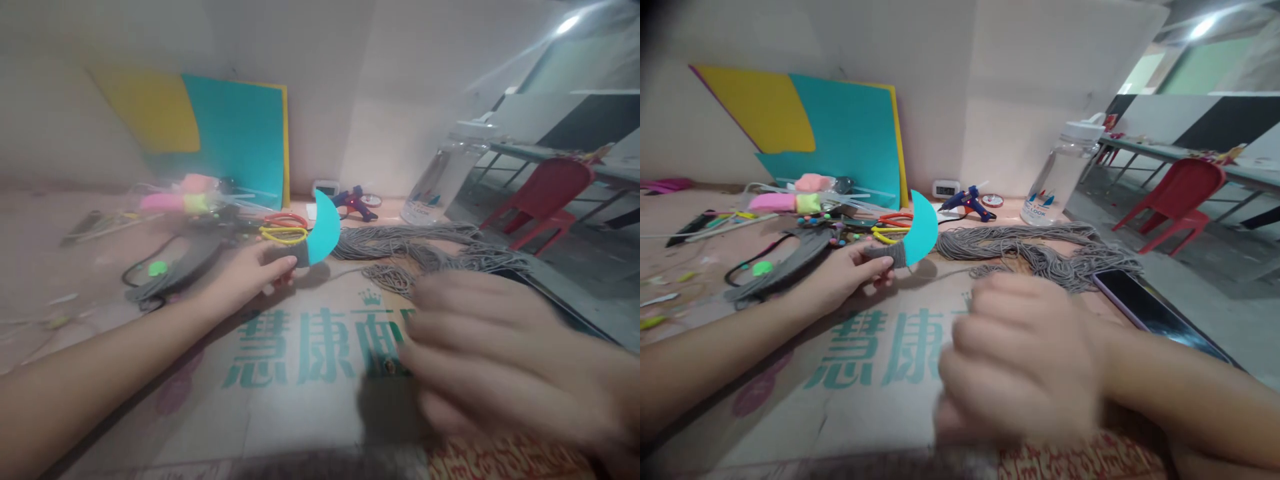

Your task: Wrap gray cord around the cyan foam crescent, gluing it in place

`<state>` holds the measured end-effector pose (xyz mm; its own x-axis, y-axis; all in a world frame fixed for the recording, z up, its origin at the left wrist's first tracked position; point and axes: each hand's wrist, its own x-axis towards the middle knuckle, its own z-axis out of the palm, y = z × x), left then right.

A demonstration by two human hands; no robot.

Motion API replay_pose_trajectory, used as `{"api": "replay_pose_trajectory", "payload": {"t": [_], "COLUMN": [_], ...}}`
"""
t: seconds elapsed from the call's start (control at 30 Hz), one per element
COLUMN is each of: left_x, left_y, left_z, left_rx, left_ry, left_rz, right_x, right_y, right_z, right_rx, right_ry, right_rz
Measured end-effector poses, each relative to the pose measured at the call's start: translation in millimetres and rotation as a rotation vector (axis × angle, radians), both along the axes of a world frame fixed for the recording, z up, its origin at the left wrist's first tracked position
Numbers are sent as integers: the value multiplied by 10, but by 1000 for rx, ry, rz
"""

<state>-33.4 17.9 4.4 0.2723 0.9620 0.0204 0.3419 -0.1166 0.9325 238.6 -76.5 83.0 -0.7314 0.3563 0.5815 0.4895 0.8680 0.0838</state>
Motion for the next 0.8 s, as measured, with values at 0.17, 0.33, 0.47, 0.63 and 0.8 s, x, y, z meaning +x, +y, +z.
{"api": "replay_pose_trajectory", "payload": {"t": [0.17,0.33,0.47,0.63,0.8], "left_x": [28,63,79,68,67], "left_y": [-56,-43,-33,-33,-44], "left_z": [67,18,-40,-43,-12], "left_rx": [-31,-97,-75,-31,-38], "left_ry": [-59,-115,-176,-132,-64], "left_rz": [-26,-58,-113,-83,-13], "right_x": [-212,-242,-282,-313,-307], "right_y": [645,835,839,759,710], "right_z": [-451,-758,-776,-762,-790], "right_rx": [-177,-565,-714,-673,-566], "right_ry": [-46,143,173,181,122], "right_rz": [-72,-195,-66,-74,-20]}}
